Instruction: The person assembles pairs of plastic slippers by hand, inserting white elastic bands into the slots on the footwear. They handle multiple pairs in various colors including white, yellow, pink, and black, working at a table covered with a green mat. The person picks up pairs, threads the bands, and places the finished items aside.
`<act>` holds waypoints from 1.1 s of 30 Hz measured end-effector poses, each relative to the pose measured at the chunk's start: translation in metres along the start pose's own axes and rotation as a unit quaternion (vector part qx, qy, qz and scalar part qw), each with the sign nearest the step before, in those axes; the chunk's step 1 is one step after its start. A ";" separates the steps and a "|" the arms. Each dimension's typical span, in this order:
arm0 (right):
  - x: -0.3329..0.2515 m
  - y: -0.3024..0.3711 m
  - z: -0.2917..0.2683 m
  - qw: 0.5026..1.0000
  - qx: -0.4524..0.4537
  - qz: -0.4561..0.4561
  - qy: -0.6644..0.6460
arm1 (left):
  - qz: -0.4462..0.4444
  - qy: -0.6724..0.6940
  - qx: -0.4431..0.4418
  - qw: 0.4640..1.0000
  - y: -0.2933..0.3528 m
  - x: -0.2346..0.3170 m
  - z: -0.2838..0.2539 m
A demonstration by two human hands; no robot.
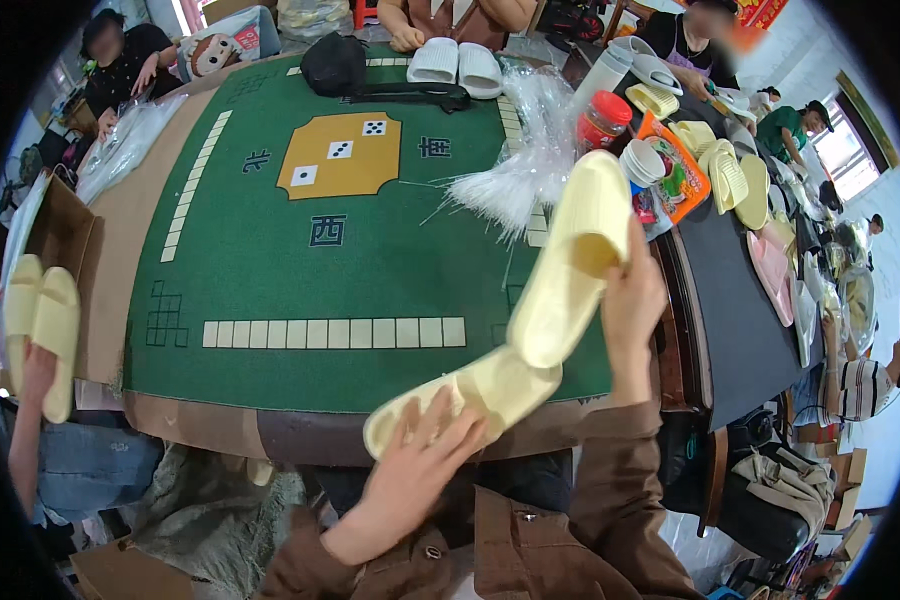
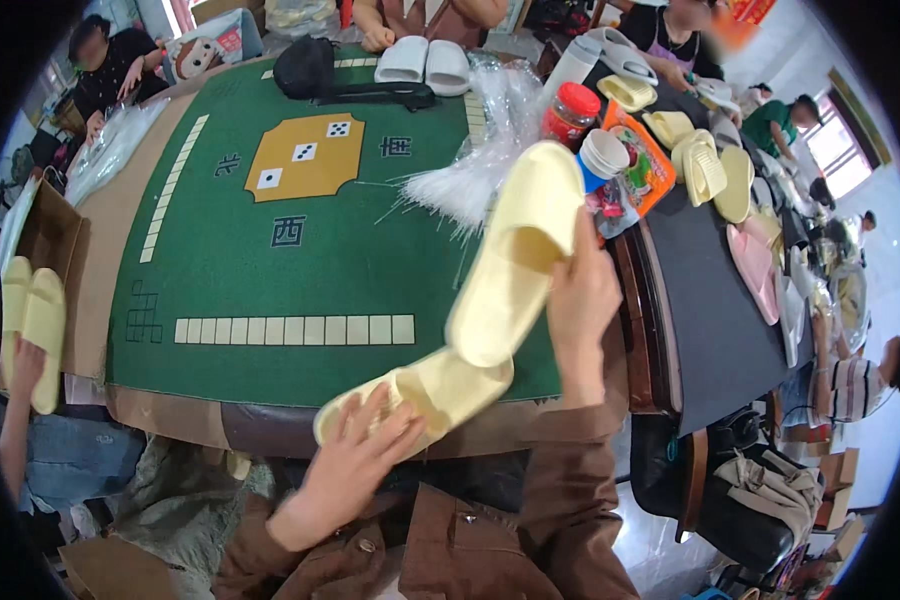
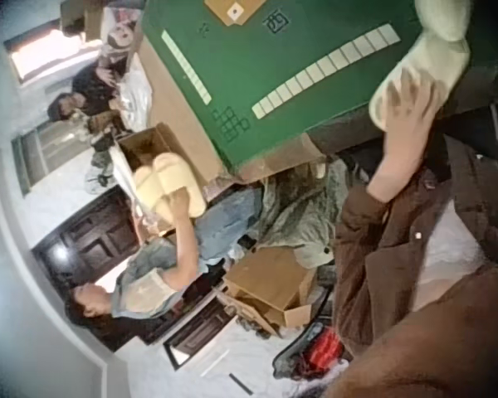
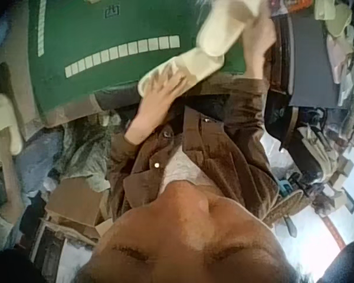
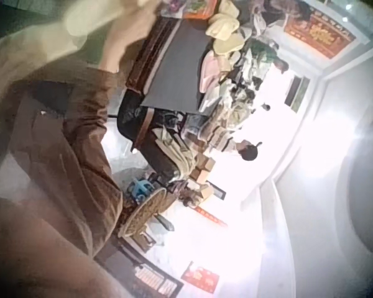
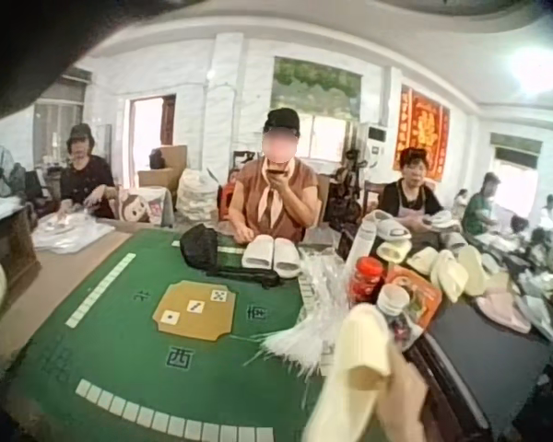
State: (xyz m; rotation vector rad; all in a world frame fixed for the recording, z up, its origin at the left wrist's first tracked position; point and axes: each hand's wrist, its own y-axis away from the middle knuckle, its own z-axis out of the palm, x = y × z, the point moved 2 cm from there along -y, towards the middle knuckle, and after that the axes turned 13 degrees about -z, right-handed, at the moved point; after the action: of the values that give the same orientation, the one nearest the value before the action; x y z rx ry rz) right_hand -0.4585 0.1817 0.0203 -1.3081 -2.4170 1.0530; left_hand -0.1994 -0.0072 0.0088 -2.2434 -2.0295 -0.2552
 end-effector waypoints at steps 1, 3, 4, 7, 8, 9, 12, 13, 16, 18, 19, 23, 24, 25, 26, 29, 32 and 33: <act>0.013 -0.004 -0.013 1.000 0.002 -0.005 -0.023 | 0.011 0.038 0.001 0.999 0.008 -0.012 -0.007; 0.027 -0.003 -0.032 0.994 -0.002 -0.070 -0.089 | 0.009 0.032 0.027 0.999 0.015 -0.033 -0.024; 0.026 0.000 -0.034 0.986 0.002 -0.111 -0.126 | -0.010 0.011 0.037 0.999 0.017 -0.046 -0.022; 0.004 0.020 -0.023 0.968 -0.064 -0.215 -0.112 | -0.133 0.105 0.088 0.982 0.024 -0.058 -0.015; -0.008 0.028 -0.017 0.963 -0.086 -0.232 -0.108 | -0.176 0.203 0.125 0.955 0.028 -0.055 -0.005; -0.022 0.037 -0.008 0.956 -0.109 -0.249 -0.107 | -0.219 0.295 0.160 0.916 0.032 -0.053 0.001; -0.049 0.058 0.013 0.944 -0.138 -0.267 -0.139 | -0.320 0.170 0.148 0.920 0.025 -0.040 0.006; -0.055 0.063 0.020 0.944 -0.143 -0.263 -0.137 | -0.367 0.114 0.147 0.912 0.023 -0.040 0.009; -0.064 0.068 0.025 0.956 -0.133 -0.218 -0.142 | -0.291 0.150 0.142 0.934 0.021 -0.062 0.025; -0.071 0.068 0.023 0.962 -0.138 -0.177 -0.152 | -0.211 0.154 0.143 0.955 0.011 -0.072 0.022; -0.076 0.068 0.022 0.964 -0.138 -0.164 -0.154 | -0.184 0.158 0.146 0.959 0.001 -0.076 0.020; -0.088 0.080 0.026 0.967 -0.162 -0.117 -0.156 | -0.101 0.148 0.126 0.976 -0.039 -0.084 0.026; -0.086 0.079 0.022 0.968 -0.179 -0.093 -0.148 | -0.093 0.162 0.129 0.974 -0.045 -0.086 0.026; -0.084 0.079 0.021 0.968 -0.195 -0.069 -0.141 | -0.086 0.176 0.132 0.972 -0.048 -0.087 0.026; -0.079 0.079 0.018 0.963 -0.185 -0.075 -0.184 | -0.102 0.177 0.136 0.969 -0.048 -0.090 0.029; -0.075 0.066 -0.012 0.939 -0.247 -0.014 -0.238 | -0.103 0.198 0.144 0.964 -0.033 -0.081 0.002; -0.076 0.057 -0.037 0.945 -0.211 0.005 -0.249 | -0.051 0.217 0.239 0.945 -0.011 -0.064 -0.002; -0.081 0.052 -0.042 0.945 -0.210 0.014 -0.251 | -0.039 0.218 0.263 0.939 -0.007 -0.058 -0.003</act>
State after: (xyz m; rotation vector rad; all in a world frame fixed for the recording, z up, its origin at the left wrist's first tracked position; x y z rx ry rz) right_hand -0.3566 0.1572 0.0285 -1.3138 -3.1547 1.0112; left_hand -0.2124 -0.0635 0.0002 -1.6162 -1.6960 -0.1678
